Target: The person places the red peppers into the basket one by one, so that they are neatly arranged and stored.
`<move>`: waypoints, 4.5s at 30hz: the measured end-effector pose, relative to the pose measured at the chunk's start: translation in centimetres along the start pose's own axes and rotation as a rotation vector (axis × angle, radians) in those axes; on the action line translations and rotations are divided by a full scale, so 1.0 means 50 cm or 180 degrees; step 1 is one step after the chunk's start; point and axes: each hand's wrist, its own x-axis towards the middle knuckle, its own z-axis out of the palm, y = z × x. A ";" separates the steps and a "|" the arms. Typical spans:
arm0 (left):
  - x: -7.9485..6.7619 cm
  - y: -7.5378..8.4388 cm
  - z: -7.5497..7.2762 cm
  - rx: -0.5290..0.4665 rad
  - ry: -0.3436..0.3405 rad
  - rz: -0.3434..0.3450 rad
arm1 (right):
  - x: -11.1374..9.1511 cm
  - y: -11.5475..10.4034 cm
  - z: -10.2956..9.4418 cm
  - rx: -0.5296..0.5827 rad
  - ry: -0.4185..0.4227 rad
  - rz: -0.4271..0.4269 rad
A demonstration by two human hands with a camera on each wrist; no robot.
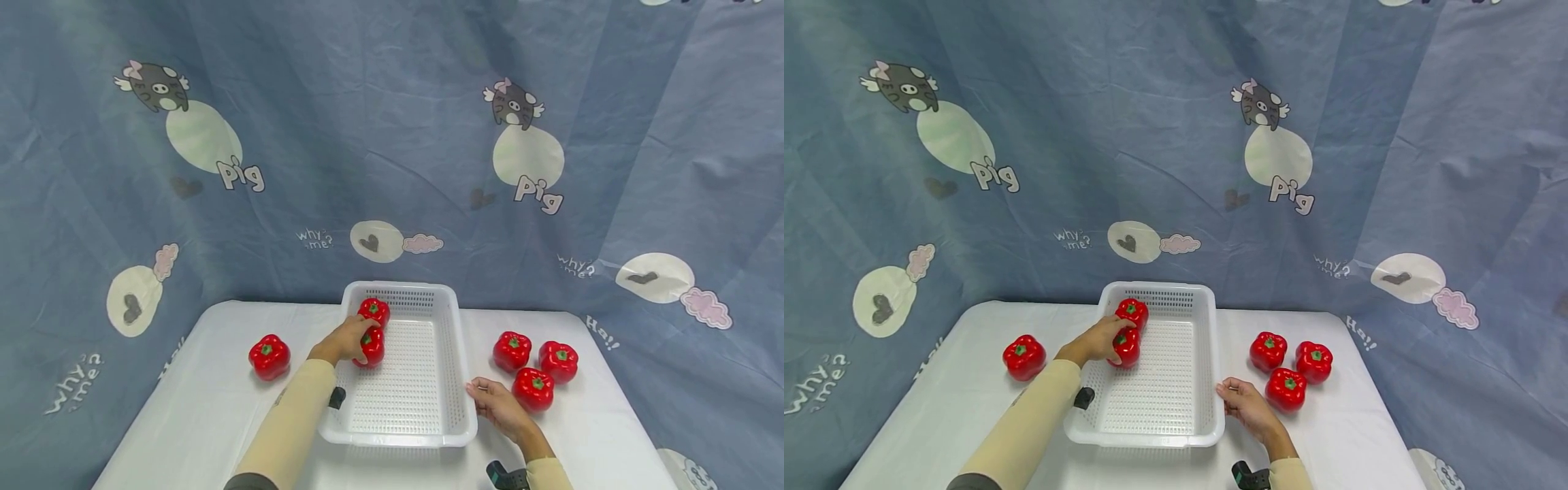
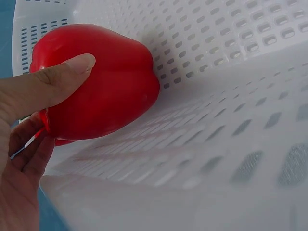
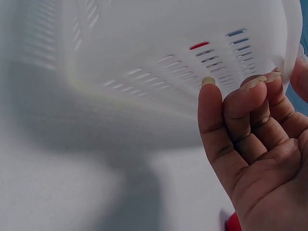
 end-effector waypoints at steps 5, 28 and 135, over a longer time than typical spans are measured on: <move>-0.006 -0.002 -0.003 -0.0076 -0.0055 0.0015 | 0.001 0.002 0.003 0.0015 -0.0001 -0.0002; -0.068 -0.061 -0.079 -0.1480 0.0304 0.0342 | 0.001 0.002 -0.006 -0.0012 -0.0019 -0.0034; -0.247 -0.290 -0.114 -0.1545 0.0575 -0.0091 | 0.001 -0.006 -0.001 -0.0091 -0.0062 0.0025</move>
